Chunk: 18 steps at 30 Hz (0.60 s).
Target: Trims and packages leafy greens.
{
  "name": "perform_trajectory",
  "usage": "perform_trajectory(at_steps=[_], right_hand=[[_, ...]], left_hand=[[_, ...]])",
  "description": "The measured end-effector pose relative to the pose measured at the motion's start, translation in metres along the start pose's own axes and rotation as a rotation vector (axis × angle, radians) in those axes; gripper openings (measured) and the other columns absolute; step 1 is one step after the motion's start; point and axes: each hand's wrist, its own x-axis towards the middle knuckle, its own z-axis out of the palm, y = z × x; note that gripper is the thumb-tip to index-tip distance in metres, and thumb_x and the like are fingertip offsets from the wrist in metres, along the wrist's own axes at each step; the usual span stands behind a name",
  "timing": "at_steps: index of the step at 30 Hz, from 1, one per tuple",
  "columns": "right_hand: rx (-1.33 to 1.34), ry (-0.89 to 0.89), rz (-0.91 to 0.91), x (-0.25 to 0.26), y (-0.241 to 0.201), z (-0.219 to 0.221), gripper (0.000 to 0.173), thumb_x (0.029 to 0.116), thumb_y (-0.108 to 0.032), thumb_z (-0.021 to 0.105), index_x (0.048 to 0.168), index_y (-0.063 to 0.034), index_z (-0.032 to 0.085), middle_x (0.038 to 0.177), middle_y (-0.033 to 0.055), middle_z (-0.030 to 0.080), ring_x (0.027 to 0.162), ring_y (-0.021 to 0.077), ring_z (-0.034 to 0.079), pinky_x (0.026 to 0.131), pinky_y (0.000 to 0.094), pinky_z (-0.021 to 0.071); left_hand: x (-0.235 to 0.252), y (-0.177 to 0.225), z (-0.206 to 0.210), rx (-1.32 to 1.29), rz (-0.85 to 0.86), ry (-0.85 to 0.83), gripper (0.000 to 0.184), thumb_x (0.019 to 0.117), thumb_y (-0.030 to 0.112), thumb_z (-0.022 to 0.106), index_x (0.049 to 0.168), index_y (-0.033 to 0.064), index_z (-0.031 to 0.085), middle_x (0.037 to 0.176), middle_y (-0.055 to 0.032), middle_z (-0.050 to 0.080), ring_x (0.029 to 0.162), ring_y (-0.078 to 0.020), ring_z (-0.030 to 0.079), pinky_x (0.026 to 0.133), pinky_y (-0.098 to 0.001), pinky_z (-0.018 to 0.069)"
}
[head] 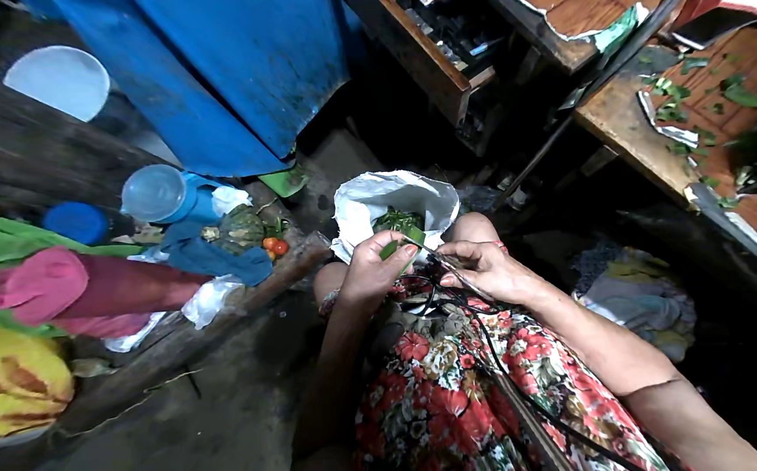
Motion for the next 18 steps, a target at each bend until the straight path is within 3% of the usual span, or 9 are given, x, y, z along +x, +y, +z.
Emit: perform_trajectory(at_steps=[4,9,15,18], right_hand=[[0.012,0.017,-0.016,0.0006,0.0015,0.0001,0.036,0.0954,-0.037,0.072,0.122,-0.0125,0.070,0.089,-0.0049,0.070,0.075,-0.0020,0.061,0.072,0.0195,0.0522],[0.074,0.049,-0.030,-0.0001,0.0027,-0.0005,0.030,0.0964,-0.027,0.072,0.120,-0.0100,0.071,0.084,-0.0027,0.069,0.067,0.0000,0.060,0.062,0.0186,0.0509],[0.091,0.099,-0.072,-0.0007,0.0061,-0.0030,0.030,0.0964,-0.025,0.072,0.122,-0.0086,0.069,0.084,-0.0016,0.070,0.067,0.0024,0.063,0.063,0.0210,0.0548],[0.048,0.063,-0.035,-0.0007,0.0056,-0.0040,0.038,0.0932,-0.033,0.075,0.123,-0.0104,0.067,0.089,-0.0029,0.069,0.074,0.0008,0.062,0.069,0.0211,0.0535]], left_hand=[[-0.0002,-0.0008,0.0007,0.005,0.024,-0.036,0.006,0.0943,0.000,0.065,0.094,0.0059,0.067,0.069,0.0024,0.064,0.056,-0.0026,0.058,0.054,-0.0173,0.0497],[-0.0035,0.0022,-0.0016,0.009,-0.008,-0.056,0.020,0.0851,-0.006,0.065,0.101,0.0055,0.068,0.075,0.0027,0.066,0.061,-0.0011,0.059,0.056,-0.0160,0.0499],[-0.0030,0.0019,-0.0029,0.011,-0.015,-0.011,0.009,0.0954,0.000,0.060,0.095,0.0058,0.067,0.066,0.0037,0.063,0.050,0.0014,0.048,0.047,-0.0131,0.0392],[-0.0013,-0.0016,-0.0024,-0.042,-0.007,0.026,0.008,0.0975,0.003,0.060,0.095,0.0083,0.066,0.064,0.0036,0.060,0.048,0.0009,0.046,0.046,-0.0137,0.0378]])
